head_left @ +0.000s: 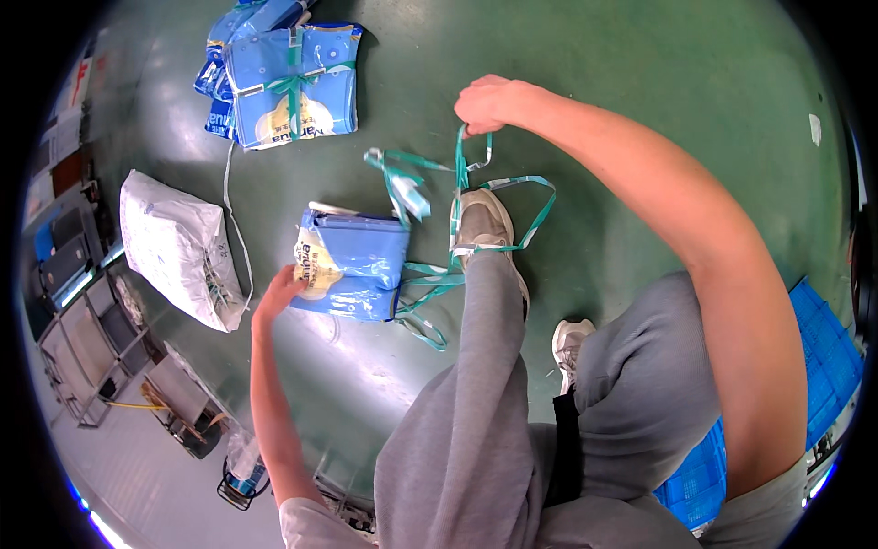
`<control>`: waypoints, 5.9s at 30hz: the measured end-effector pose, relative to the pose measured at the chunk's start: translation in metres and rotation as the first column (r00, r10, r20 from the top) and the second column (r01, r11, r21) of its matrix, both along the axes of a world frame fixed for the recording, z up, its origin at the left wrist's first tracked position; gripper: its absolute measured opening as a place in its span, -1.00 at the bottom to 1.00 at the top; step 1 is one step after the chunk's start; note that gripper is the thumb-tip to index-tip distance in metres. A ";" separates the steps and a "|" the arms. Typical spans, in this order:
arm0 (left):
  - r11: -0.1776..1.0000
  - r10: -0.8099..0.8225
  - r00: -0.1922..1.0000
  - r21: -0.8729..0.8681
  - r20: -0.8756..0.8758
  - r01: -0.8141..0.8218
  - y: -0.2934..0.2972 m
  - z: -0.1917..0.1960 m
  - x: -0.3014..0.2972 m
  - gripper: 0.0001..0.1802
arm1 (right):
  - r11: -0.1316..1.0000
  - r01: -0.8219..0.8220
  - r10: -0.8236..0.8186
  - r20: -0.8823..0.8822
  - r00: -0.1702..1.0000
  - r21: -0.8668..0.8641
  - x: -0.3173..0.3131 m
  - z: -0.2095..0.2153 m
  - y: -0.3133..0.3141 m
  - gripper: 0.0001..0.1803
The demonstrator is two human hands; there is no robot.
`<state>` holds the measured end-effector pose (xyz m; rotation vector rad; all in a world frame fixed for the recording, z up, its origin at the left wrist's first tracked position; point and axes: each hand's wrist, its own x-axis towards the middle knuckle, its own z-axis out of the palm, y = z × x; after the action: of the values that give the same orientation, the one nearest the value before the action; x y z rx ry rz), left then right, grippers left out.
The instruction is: The person bundles stacks of blue plastic bags using green ribbons and then places them inside a larger blue outer bag.
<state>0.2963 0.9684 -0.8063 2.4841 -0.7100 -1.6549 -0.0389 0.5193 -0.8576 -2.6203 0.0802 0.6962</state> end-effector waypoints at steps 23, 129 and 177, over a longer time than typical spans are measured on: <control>0.903 0.418 0.858 -0.034 0.298 -0.428 0.046 -0.045 -0.049 -0.09 | 0.667 0.205 -0.058 -0.224 0.973 0.716 0.039 0.031 0.068 -0.13; 0.752 0.652 0.751 -0.217 0.103 -0.622 -0.001 0.013 -0.182 -0.51 | 0.921 -0.367 0.389 0.285 0.876 -0.129 -0.011 0.063 0.082 -0.54; 0.674 0.735 0.634 -0.163 0.241 -0.720 0.061 -0.055 -0.155 -0.36 | -0.295 0.763 -0.329 -0.811 0.484 0.575 -0.012 0.073 0.150 -0.34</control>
<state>0.1418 1.0293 -0.8611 2.4698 0.2684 -0.9570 -0.0513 0.6694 -0.7850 -0.7253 0.7229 0.4593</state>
